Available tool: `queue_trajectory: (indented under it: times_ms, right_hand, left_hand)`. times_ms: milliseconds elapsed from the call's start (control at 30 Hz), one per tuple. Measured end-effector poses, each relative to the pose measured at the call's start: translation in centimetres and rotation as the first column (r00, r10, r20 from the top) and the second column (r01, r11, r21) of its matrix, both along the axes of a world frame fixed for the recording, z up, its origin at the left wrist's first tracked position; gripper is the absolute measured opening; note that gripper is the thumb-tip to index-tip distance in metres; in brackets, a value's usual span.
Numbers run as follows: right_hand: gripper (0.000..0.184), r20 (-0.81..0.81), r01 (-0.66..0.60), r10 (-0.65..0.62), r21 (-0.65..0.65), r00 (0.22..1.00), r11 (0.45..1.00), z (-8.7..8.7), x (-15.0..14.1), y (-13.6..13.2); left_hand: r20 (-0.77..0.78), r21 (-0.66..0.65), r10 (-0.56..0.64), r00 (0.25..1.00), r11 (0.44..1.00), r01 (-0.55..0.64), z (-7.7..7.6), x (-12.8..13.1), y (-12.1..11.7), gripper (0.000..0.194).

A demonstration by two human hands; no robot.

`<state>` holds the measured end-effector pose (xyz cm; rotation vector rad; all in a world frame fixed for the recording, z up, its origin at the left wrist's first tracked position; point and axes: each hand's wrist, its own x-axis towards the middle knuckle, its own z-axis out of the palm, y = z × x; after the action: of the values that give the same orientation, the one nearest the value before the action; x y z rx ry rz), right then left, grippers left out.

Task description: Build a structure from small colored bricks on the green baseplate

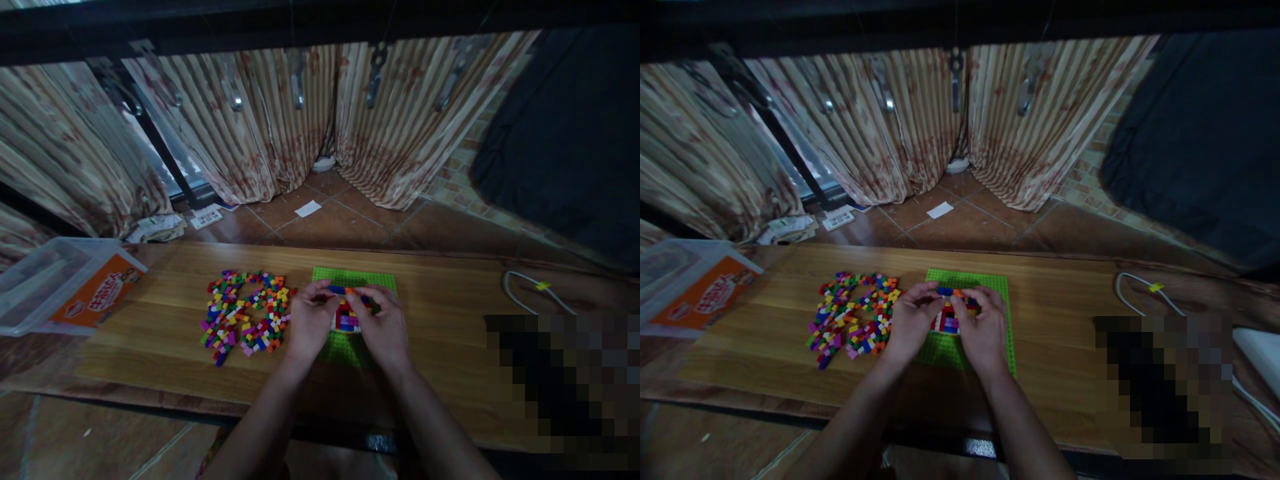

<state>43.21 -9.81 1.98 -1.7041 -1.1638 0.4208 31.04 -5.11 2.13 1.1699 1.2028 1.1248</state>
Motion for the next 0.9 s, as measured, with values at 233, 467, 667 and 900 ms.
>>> queue_trajectory:
  times_ms: [233,467,667,900]
  right_hand:
    - [0.024,-0.066,0.025,-0.024,0.007,0.998,1.000,-0.11,-1.09,0.80]
    - [0.022,-0.083,-0.005,0.005,0.001,0.997,1.000,-0.33,-0.87,1.07]
    - [0.022,-0.080,-0.021,0.020,-0.009,0.997,1.000,-0.63,-1.01,1.09]
    - [0.027,-0.150,-0.078,0.078,0.005,0.986,0.997,-0.76,-0.19,1.00]
  left_hand:
    - [0.037,-0.015,-0.020,0.999,1.000,0.021,0.12,-0.12,-0.17,0.028]
    - [0.127,-0.060,-0.020,0.992,0.998,0.027,0.41,-0.36,-0.39,0.023]
    - [0.040,-0.018,0.016,0.999,1.000,-0.015,0.30,-0.28,-0.30,0.029]
    - [0.049,0.032,-0.046,0.998,0.999,0.044,-0.53,-0.29,-0.51,0.026]
